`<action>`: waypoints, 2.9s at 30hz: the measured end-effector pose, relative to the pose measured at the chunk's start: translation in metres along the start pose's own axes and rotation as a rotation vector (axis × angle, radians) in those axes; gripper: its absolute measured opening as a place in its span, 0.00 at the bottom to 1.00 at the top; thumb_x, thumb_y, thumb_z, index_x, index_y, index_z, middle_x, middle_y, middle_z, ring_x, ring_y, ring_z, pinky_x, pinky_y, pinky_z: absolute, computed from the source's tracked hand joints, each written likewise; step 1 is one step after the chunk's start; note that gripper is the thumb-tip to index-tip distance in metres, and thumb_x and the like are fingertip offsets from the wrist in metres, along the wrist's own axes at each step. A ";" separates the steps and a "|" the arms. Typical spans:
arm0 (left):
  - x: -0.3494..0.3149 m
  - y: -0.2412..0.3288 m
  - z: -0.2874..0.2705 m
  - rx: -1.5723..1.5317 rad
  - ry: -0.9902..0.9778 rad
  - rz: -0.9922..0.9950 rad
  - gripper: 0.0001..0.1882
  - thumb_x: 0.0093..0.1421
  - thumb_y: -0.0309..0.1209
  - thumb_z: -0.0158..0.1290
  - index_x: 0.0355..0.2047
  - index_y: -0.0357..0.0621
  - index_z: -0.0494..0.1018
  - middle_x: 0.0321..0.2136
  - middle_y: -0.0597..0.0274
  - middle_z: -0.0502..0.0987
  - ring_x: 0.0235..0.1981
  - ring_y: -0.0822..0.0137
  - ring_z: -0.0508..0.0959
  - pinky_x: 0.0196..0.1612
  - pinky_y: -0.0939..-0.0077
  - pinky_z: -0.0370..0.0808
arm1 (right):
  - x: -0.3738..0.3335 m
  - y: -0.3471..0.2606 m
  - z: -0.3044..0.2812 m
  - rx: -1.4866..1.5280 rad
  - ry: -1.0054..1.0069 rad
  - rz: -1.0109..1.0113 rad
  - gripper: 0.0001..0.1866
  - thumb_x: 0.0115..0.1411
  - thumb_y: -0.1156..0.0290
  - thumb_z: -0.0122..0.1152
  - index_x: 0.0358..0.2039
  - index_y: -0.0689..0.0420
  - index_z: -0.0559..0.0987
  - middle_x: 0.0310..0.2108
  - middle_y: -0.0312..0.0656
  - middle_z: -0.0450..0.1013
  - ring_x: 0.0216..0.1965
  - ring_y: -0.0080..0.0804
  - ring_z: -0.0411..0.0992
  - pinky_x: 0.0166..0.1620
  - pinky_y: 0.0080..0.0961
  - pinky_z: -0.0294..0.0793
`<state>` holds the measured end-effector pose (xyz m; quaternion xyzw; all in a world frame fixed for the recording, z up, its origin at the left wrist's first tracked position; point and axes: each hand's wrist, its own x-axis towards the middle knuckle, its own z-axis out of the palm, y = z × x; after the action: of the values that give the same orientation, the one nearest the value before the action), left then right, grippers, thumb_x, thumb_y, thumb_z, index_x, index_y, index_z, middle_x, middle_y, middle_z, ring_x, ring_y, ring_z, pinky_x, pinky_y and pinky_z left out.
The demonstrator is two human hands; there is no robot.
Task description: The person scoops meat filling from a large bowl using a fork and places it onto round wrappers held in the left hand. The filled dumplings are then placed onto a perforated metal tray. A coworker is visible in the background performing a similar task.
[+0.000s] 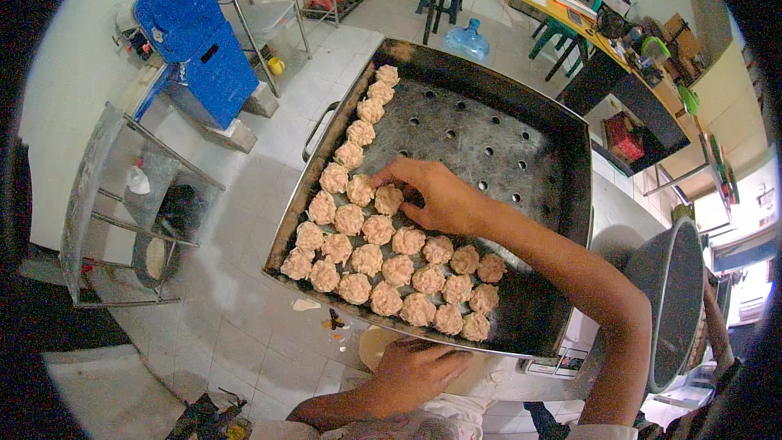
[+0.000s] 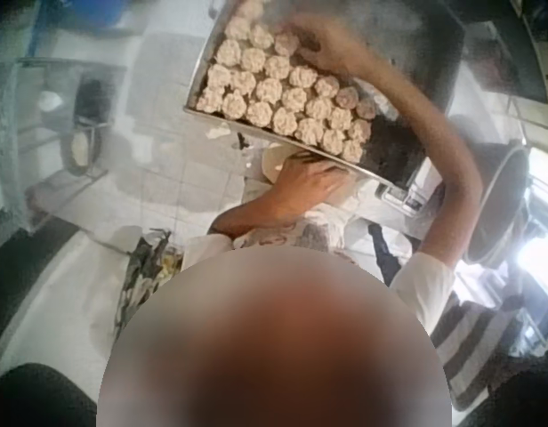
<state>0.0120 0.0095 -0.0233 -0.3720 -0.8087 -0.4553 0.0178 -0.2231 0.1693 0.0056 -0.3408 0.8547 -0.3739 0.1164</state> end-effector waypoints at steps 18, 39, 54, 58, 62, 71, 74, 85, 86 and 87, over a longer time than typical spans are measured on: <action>0.017 0.056 0.009 -0.963 -0.304 -0.458 0.12 0.74 0.38 0.58 0.48 0.43 0.76 0.41 0.58 0.85 0.39 0.62 0.86 0.40 0.71 0.82 | -0.312 -0.174 -0.131 -0.650 0.800 0.366 0.12 0.63 0.69 0.73 0.44 0.59 0.85 0.43 0.47 0.81 0.50 0.47 0.80 0.53 0.40 0.79; 0.153 0.210 0.171 -0.220 -0.377 0.459 0.14 0.50 0.26 0.71 0.39 0.52 0.89 0.76 0.51 0.63 0.76 0.40 0.59 0.73 0.42 0.62 | -0.532 -0.011 -0.191 -1.370 0.179 1.098 0.07 0.56 0.70 0.67 0.22 0.53 0.87 0.24 0.47 0.83 0.28 0.44 0.86 0.30 0.43 0.85; 0.165 0.197 0.196 -0.272 -0.504 0.452 0.09 0.48 0.26 0.72 0.32 0.49 0.89 0.80 0.57 0.55 0.82 0.40 0.42 0.80 0.41 0.52 | -0.524 -0.009 -0.184 -1.077 0.076 0.873 0.10 0.58 0.63 0.66 0.24 0.52 0.89 0.25 0.47 0.83 0.29 0.46 0.86 0.31 0.43 0.84; 0.165 0.194 0.195 -0.309 -0.514 0.450 0.09 0.48 0.26 0.72 0.32 0.49 0.88 0.80 0.57 0.55 0.82 0.40 0.41 0.80 0.40 0.51 | -0.517 -0.017 -0.185 -1.211 0.328 1.006 0.15 0.63 0.60 0.66 0.23 0.54 0.87 0.20 0.44 0.81 0.24 0.44 0.83 0.26 0.42 0.80; 0.166 0.192 0.195 -0.323 -0.506 0.479 0.08 0.51 0.26 0.70 0.32 0.45 0.86 0.81 0.59 0.53 0.82 0.43 0.42 0.77 0.32 0.54 | -0.488 -0.037 -0.175 -0.992 0.166 0.983 0.11 0.57 0.62 0.68 0.28 0.55 0.90 0.26 0.48 0.84 0.32 0.48 0.86 0.33 0.46 0.85; 0.153 0.192 0.178 -0.672 -0.362 0.202 0.10 0.57 0.27 0.70 0.40 0.43 0.87 0.63 0.48 0.79 0.68 0.48 0.76 0.68 0.55 0.74 | -0.531 -0.149 -0.197 -0.680 0.531 0.866 0.27 0.71 0.50 0.67 0.23 0.60 0.84 0.17 0.50 0.74 0.18 0.44 0.72 0.27 0.43 0.72; 0.135 0.176 0.167 -0.678 -0.369 -0.143 0.12 0.67 0.31 0.66 0.48 0.40 0.85 0.48 0.55 0.87 0.49 0.54 0.87 0.56 0.70 0.82 | -0.536 -0.186 -0.202 -0.582 0.678 0.913 0.28 0.71 0.50 0.68 0.22 0.62 0.83 0.15 0.48 0.71 0.16 0.38 0.65 0.25 0.37 0.68; 0.114 0.145 0.166 -1.550 -0.367 -0.731 0.23 0.75 0.30 0.53 0.66 0.32 0.71 0.60 0.46 0.81 0.57 0.54 0.84 0.63 0.56 0.81 | -0.475 -0.252 -0.136 -0.562 0.284 0.741 0.22 0.71 0.58 0.65 0.23 0.60 0.81 0.20 0.47 0.77 0.24 0.47 0.78 0.29 0.42 0.76; 0.113 0.148 0.163 -1.641 -0.359 -0.767 0.24 0.75 0.32 0.51 0.66 0.32 0.70 0.60 0.46 0.80 0.58 0.53 0.83 0.64 0.55 0.80 | -0.468 -0.252 -0.128 -0.554 0.258 0.767 0.22 0.71 0.57 0.64 0.23 0.59 0.81 0.20 0.47 0.77 0.24 0.48 0.79 0.30 0.44 0.77; 0.112 0.150 0.159 -1.733 -0.350 -0.802 0.25 0.76 0.35 0.50 0.67 0.32 0.69 0.61 0.46 0.79 0.59 0.52 0.82 0.65 0.53 0.80 | -0.463 -0.251 -0.120 -0.562 0.228 0.756 0.22 0.70 0.57 0.64 0.23 0.58 0.82 0.21 0.47 0.77 0.25 0.50 0.79 0.30 0.45 0.78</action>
<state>0.0732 0.2409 0.0334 -0.0151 -0.2507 -0.8035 -0.5398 0.1893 0.4239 0.2439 0.0186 0.9939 -0.0948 0.0532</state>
